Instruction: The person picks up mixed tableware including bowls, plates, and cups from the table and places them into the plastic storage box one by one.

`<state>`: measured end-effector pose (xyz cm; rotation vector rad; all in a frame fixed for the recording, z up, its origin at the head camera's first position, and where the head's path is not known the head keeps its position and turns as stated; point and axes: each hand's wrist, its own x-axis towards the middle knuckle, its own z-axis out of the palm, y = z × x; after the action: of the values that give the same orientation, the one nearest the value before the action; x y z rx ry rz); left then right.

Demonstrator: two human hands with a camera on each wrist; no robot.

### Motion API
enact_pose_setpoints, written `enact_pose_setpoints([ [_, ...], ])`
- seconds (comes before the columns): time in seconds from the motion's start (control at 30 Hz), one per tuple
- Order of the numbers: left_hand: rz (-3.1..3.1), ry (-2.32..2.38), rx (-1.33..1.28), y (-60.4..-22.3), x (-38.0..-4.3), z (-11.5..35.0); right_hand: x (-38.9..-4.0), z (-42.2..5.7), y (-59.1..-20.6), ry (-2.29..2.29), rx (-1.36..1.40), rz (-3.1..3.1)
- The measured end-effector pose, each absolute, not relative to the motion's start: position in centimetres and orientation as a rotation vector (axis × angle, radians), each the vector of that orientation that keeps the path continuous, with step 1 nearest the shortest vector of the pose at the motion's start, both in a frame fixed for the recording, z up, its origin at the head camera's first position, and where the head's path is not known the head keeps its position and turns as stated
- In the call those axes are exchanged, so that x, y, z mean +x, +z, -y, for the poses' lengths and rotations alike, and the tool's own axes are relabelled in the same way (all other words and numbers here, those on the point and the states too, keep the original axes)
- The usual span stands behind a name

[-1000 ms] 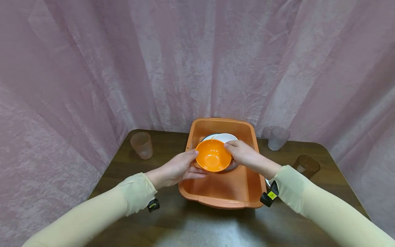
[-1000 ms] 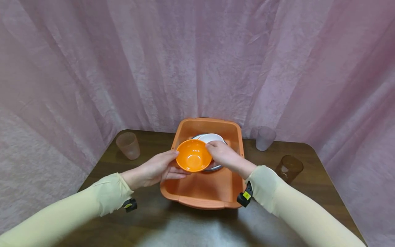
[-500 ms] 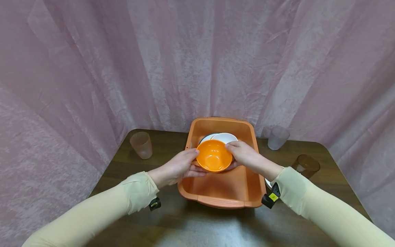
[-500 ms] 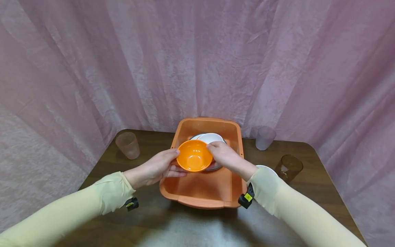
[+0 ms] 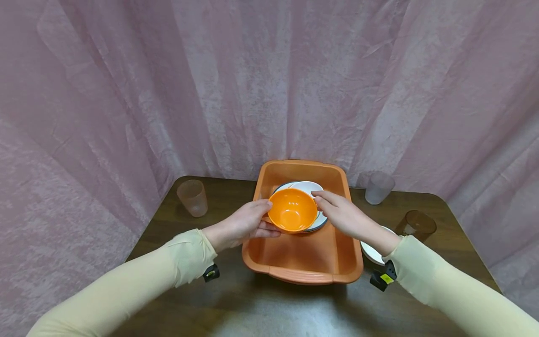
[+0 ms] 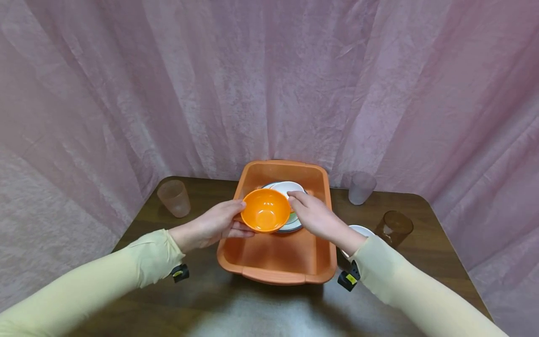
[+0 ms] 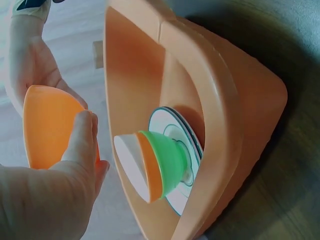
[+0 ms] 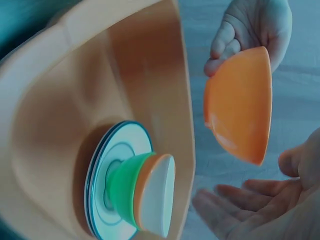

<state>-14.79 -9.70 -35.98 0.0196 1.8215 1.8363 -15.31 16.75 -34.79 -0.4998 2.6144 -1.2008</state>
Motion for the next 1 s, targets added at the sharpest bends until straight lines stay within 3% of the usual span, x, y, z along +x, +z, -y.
enact_pose_setpoints([
  [0.47,-1.866,1.825,0.035,-35.6,-16.1,9.9,-12.0,-19.3,-34.8,-0.656,-0.855,-2.991],
  [1.0,-1.88,1.825,0.011,-35.6,-20.2,9.2,-9.9,-20.3,-35.5,-0.256,-0.978,-3.087],
])
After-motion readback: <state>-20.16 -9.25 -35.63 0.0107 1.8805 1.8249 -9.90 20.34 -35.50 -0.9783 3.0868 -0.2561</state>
